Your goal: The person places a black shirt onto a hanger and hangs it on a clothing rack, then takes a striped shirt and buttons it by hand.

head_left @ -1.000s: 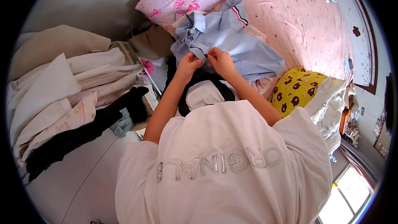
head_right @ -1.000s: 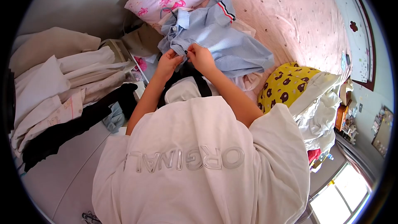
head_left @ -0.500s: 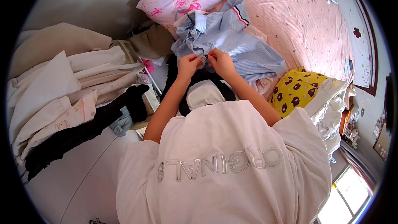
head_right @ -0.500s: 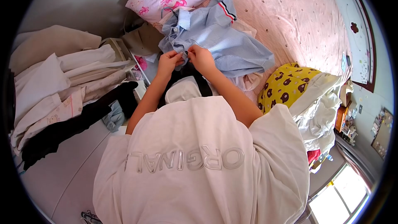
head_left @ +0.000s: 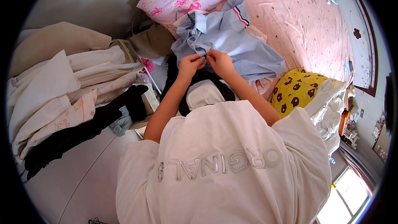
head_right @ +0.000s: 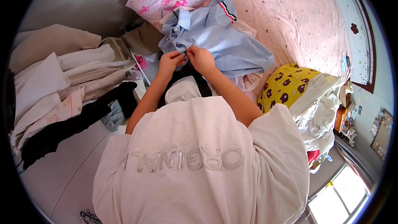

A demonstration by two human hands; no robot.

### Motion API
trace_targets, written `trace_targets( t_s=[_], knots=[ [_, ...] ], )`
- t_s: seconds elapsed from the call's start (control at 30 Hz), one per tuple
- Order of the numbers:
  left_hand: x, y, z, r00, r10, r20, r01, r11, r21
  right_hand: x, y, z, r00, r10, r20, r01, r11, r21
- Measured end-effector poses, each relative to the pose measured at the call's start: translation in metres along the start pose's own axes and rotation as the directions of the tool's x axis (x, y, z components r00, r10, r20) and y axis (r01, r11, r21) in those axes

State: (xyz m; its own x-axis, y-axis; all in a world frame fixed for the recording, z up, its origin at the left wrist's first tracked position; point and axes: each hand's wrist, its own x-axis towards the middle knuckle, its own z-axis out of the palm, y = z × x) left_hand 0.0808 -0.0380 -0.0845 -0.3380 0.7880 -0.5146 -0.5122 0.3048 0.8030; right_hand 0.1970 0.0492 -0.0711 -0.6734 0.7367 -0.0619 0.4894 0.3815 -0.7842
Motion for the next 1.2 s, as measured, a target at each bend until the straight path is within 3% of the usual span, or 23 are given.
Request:
trace_targets(
  t_s=[0.23,0.33,0.43,0.63,0.83,1.03,1.2],
  knots=[
    [0.005,-0.007,-0.001,0.995,0.078,-0.069,-0.072,0.994,0.081,-0.001,0.004,0.002,0.998,0.011,0.060,-0.017,0.996,0.089],
    [0.008,-0.011,-0.002,0.991,0.096,-0.088,-0.092,0.994,0.058,-0.001,0.002,0.000,0.985,-0.006,0.171,-0.032,0.974,0.224],
    [0.007,-0.012,0.001,0.987,0.074,-0.145,-0.067,0.996,0.052,0.000,0.004,0.002,0.982,0.013,0.188,-0.033,0.994,0.103],
    [0.005,-0.005,0.004,0.959,0.210,-0.192,-0.174,0.966,0.189,0.005,0.011,0.006,0.979,0.034,0.199,-0.072,0.980,0.183],
    [0.018,-0.023,-0.004,0.969,0.194,-0.154,-0.139,0.941,0.310,0.001,0.014,0.009,0.984,0.098,0.150,-0.124,0.977,0.174],
    [0.015,-0.018,-0.003,0.984,0.180,-0.002,-0.178,0.979,0.102,0.003,0.018,0.011,0.983,0.154,0.100,-0.171,0.965,0.200],
    [0.014,-0.023,-0.006,0.961,0.275,-0.031,-0.258,0.930,0.263,0.005,0.024,0.011,0.971,0.156,0.182,-0.203,0.939,0.278]
  ],
)
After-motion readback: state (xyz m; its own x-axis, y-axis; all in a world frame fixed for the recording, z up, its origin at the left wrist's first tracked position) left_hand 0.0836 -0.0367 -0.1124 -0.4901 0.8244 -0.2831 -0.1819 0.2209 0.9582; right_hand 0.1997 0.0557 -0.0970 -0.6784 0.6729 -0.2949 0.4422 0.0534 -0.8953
